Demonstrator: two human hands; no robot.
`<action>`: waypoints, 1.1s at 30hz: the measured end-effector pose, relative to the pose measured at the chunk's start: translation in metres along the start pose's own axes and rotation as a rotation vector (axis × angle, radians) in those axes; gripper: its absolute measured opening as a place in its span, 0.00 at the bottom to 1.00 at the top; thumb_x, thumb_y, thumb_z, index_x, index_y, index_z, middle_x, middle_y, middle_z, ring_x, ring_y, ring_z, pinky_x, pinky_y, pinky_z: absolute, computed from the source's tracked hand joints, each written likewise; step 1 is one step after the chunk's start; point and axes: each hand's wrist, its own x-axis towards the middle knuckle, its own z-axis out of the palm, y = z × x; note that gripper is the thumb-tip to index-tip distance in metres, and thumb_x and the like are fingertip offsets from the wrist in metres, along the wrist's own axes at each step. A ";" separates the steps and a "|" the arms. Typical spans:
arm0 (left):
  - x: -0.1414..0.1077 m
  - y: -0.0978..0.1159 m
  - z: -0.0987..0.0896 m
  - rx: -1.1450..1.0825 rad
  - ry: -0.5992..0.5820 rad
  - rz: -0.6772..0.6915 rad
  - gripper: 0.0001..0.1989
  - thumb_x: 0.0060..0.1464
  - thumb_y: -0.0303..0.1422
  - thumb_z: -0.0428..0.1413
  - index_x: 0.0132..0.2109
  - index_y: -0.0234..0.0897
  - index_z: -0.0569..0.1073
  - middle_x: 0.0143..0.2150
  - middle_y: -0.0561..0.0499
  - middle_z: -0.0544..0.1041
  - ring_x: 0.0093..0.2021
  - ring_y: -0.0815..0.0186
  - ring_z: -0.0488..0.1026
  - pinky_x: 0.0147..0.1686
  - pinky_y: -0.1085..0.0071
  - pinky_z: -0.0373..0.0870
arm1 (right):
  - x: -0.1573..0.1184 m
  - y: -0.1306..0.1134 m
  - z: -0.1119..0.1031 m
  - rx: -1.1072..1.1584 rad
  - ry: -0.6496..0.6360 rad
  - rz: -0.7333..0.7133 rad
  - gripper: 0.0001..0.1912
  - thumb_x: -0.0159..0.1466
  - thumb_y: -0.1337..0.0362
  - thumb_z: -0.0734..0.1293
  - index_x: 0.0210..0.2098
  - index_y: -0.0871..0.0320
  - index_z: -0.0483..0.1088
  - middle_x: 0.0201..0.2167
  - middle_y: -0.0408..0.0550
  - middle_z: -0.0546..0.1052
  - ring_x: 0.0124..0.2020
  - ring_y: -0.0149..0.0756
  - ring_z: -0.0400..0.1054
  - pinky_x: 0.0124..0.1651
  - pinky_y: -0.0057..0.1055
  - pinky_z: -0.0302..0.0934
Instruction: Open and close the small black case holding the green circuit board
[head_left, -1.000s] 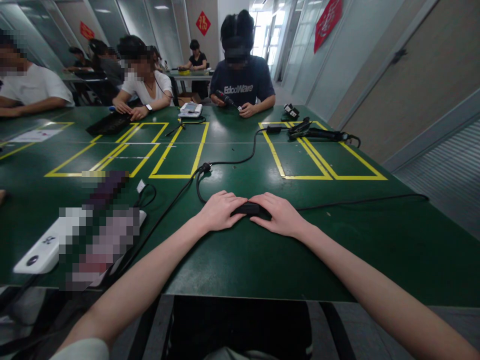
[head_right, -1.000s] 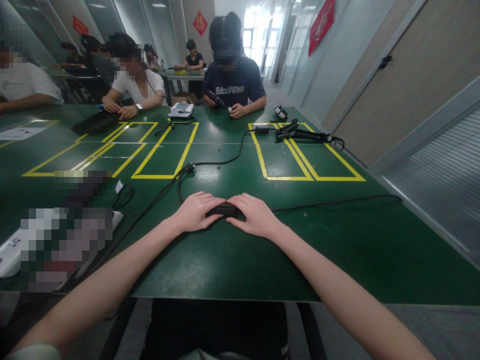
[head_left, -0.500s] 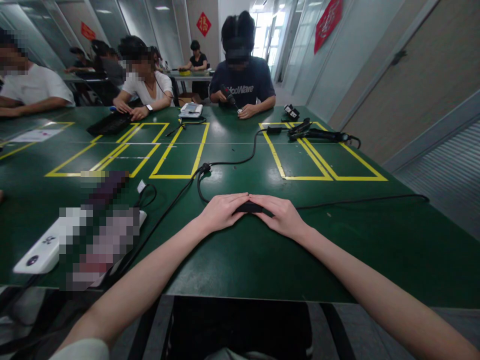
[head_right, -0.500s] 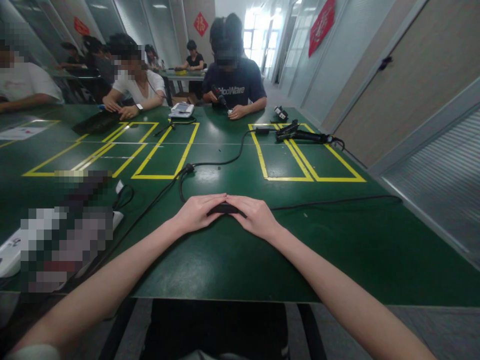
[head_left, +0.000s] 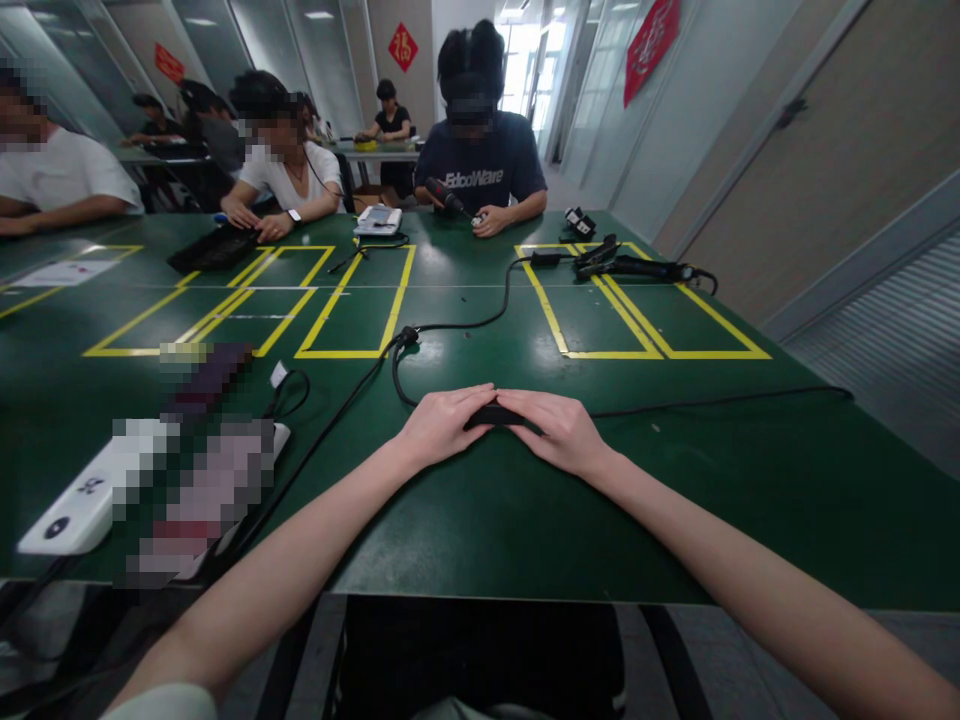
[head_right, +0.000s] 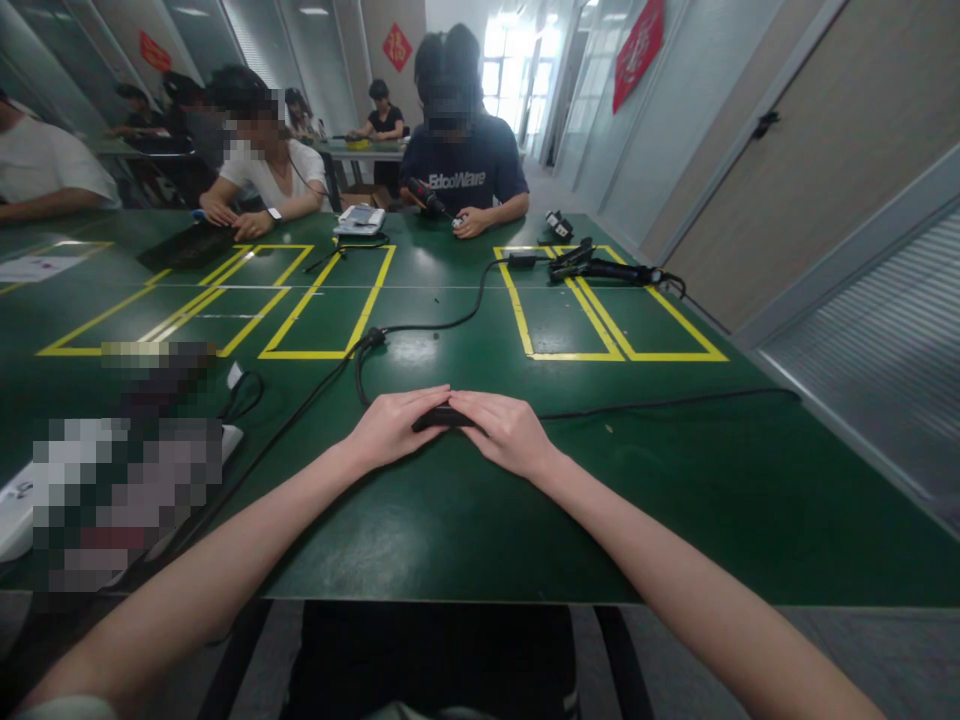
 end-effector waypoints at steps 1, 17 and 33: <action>-0.001 -0.001 -0.001 0.000 0.008 -0.004 0.21 0.62 0.31 0.59 0.62 0.37 0.71 0.59 0.42 0.78 0.56 0.59 0.79 0.57 0.62 0.78 | 0.000 0.000 -0.001 -0.009 -0.002 -0.003 0.19 0.69 0.67 0.65 0.58 0.53 0.74 0.53 0.51 0.81 0.54 0.46 0.77 0.59 0.47 0.74; -0.001 0.002 -0.006 -0.094 -0.017 -0.059 0.39 0.59 0.43 0.63 0.72 0.39 0.60 0.64 0.40 0.74 0.61 0.54 0.75 0.59 0.59 0.75 | 0.004 0.000 -0.009 -0.071 -0.053 -0.105 0.19 0.70 0.70 0.61 0.57 0.55 0.74 0.55 0.53 0.80 0.57 0.45 0.75 0.60 0.48 0.72; 0.008 0.009 -0.007 -0.412 -0.081 -0.358 0.14 0.60 0.36 0.63 0.50 0.34 0.78 0.45 0.46 0.82 0.43 0.60 0.80 0.44 0.66 0.76 | 0.004 0.000 -0.009 -0.045 -0.122 -0.060 0.14 0.68 0.60 0.68 0.51 0.55 0.73 0.59 0.58 0.76 0.54 0.49 0.76 0.52 0.46 0.75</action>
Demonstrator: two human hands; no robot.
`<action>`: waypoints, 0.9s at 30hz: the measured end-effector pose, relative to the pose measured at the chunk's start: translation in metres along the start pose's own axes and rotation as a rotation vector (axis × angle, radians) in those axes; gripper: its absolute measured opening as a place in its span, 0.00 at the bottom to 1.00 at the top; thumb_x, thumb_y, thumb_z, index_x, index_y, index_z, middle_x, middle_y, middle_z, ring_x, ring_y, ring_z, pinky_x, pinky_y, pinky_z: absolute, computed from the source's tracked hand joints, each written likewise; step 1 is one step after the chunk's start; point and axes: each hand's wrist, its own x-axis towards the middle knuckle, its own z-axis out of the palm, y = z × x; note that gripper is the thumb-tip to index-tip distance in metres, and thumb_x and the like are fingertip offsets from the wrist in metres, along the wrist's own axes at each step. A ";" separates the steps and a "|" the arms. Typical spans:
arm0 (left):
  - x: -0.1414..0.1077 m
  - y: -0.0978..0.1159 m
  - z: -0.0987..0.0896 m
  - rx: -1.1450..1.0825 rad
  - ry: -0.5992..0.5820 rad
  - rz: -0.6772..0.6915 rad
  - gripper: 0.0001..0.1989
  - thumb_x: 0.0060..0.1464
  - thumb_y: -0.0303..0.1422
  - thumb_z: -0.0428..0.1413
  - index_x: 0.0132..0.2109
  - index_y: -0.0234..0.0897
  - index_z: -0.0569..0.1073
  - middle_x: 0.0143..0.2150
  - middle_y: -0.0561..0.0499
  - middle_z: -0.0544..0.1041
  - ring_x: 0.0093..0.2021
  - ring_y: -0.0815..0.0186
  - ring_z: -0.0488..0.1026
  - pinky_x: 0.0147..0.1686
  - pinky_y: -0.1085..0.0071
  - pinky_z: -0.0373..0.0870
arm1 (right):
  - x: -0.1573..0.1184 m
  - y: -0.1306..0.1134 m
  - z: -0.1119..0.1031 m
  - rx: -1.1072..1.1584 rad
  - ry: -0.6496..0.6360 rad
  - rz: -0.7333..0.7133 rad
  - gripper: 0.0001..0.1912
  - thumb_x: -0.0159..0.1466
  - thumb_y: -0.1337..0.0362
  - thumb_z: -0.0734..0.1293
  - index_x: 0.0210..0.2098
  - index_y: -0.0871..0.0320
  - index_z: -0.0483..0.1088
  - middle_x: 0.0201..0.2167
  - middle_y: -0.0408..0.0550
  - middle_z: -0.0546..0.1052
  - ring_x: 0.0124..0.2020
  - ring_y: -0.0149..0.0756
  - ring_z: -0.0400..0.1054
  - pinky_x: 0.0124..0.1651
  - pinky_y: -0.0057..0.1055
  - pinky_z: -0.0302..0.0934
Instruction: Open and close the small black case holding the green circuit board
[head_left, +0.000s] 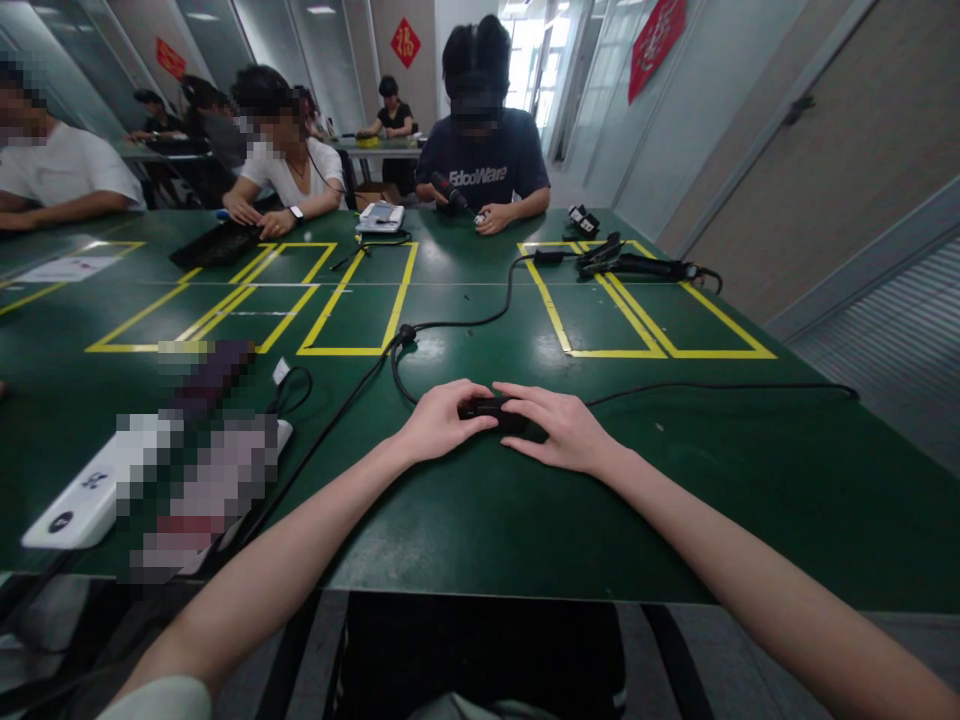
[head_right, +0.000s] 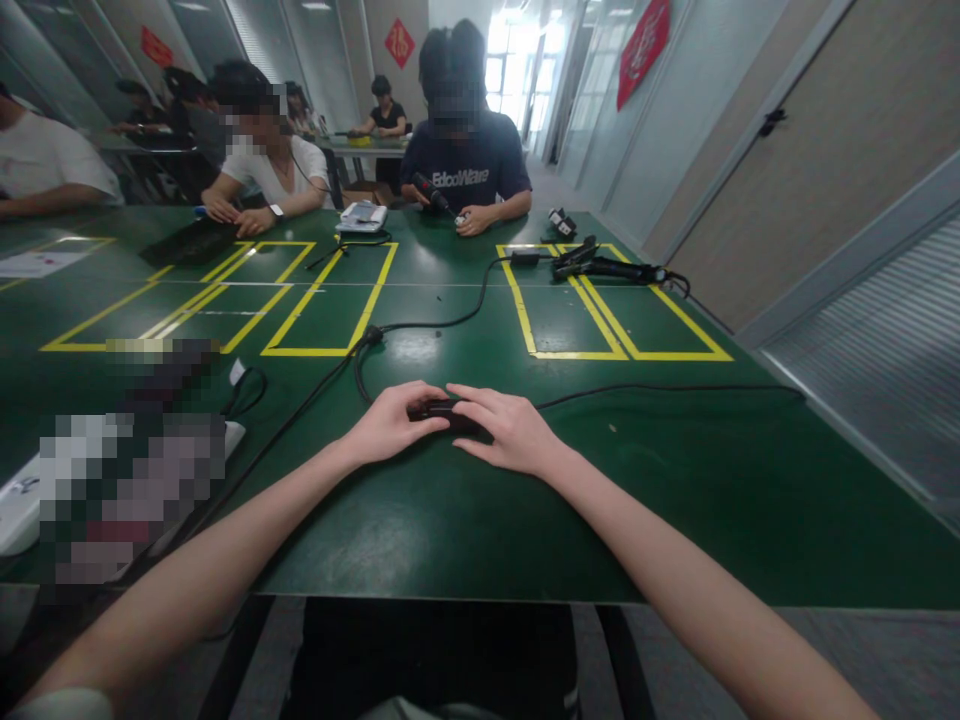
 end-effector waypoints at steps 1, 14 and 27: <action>-0.001 0.001 -0.001 0.096 0.014 0.041 0.14 0.59 0.36 0.63 0.49 0.34 0.78 0.45 0.46 0.81 0.43 0.59 0.79 0.44 0.65 0.76 | 0.000 0.001 0.000 0.030 -0.010 0.069 0.16 0.67 0.59 0.69 0.53 0.55 0.72 0.56 0.58 0.78 0.52 0.48 0.77 0.52 0.45 0.75; -0.004 0.001 0.001 0.469 0.010 0.190 0.15 0.67 0.40 0.56 0.54 0.36 0.74 0.45 0.45 0.83 0.44 0.58 0.81 0.43 0.65 0.77 | 0.000 0.003 -0.005 -0.075 -0.118 0.026 0.21 0.73 0.58 0.61 0.63 0.52 0.68 0.51 0.55 0.78 0.49 0.45 0.74 0.47 0.41 0.72; 0.000 0.004 -0.003 0.607 0.012 0.419 0.27 0.68 0.35 0.52 0.71 0.35 0.61 0.75 0.37 0.57 0.76 0.50 0.51 0.73 0.42 0.45 | -0.007 0.037 -0.057 0.388 0.339 0.692 0.24 0.64 0.52 0.68 0.56 0.55 0.75 0.32 0.46 0.78 0.20 0.32 0.65 0.25 0.31 0.63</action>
